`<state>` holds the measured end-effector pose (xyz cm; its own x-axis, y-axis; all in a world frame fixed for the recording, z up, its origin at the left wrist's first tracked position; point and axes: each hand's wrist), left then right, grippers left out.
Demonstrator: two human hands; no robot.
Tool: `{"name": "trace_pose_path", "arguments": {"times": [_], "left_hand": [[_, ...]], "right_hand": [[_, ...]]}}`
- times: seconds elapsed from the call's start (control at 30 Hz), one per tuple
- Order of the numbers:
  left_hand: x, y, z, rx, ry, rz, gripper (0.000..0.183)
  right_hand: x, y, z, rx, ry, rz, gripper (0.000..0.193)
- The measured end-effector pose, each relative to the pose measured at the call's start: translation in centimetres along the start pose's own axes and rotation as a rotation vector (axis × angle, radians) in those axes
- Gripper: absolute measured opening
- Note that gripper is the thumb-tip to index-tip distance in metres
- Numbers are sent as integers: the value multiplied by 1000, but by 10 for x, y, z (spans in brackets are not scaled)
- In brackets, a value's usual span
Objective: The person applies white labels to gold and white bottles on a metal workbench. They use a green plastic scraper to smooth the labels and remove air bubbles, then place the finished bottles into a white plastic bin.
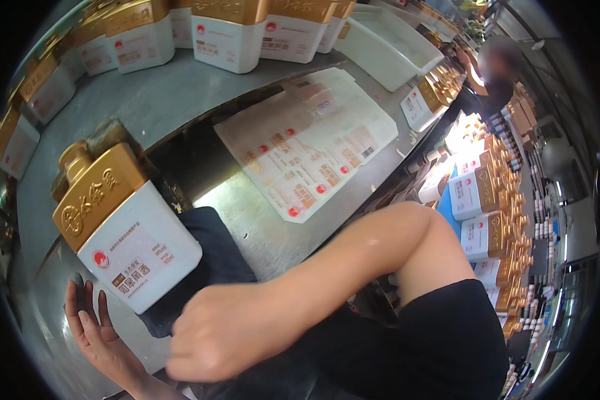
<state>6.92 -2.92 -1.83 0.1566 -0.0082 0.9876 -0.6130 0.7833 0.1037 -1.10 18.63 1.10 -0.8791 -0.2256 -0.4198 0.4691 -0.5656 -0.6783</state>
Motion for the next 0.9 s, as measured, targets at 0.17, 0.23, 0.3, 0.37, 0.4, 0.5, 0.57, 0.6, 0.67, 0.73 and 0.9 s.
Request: {"name": "trace_pose_path", "arguments": {"times": [0.17,0.23,0.3,0.37,0.4,0.5,0.57,0.6,0.67,0.73,0.9], "left_hand": [[-7,-3,13,-33,-14,33,41],[-11,-4,21,-47,-28,52,41],[-13,-4,29,-75,-44,56,40],[-14,-2,35,-22,-73,34,40],[-14,-1,37,7,-85,23,39],[-12,0,40,25,-84,49,40],[-14,-3,43,39,-72,77,41],[-15,-4,42,40,-61,78,41],[-16,-7,43,45,-60,94,41],[-14,-6,43,60,-75,121,41],[-14,-2,41,3,-24,65,36]], "right_hand": [[82,-127,-101,281,935,406,18],[120,-170,-163,354,1247,212,36],[149,-191,-209,237,1316,-223,30],[179,-198,-222,131,1230,-432,23],[192,-201,-222,80,1179,-533,22],[225,-214,-219,-237,1179,-698,27],[247,-226,-218,-432,1225,-663,38],[253,-231,-217,-397,1166,-626,42],[260,-242,-218,-327,1054,-549,52],[256,-247,-197,-342,1186,-405,62],[269,-240,-210,-346,1163,-355,57]]}}
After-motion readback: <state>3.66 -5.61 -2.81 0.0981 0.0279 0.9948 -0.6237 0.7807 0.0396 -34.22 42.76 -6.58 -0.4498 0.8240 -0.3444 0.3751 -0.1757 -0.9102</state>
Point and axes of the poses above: each hand's wrist, its own z-axis towards the middle knuckle, its own y-axis out of the palm, x = y × z, and after that the axes turned 2 degrees about -z, right-handed
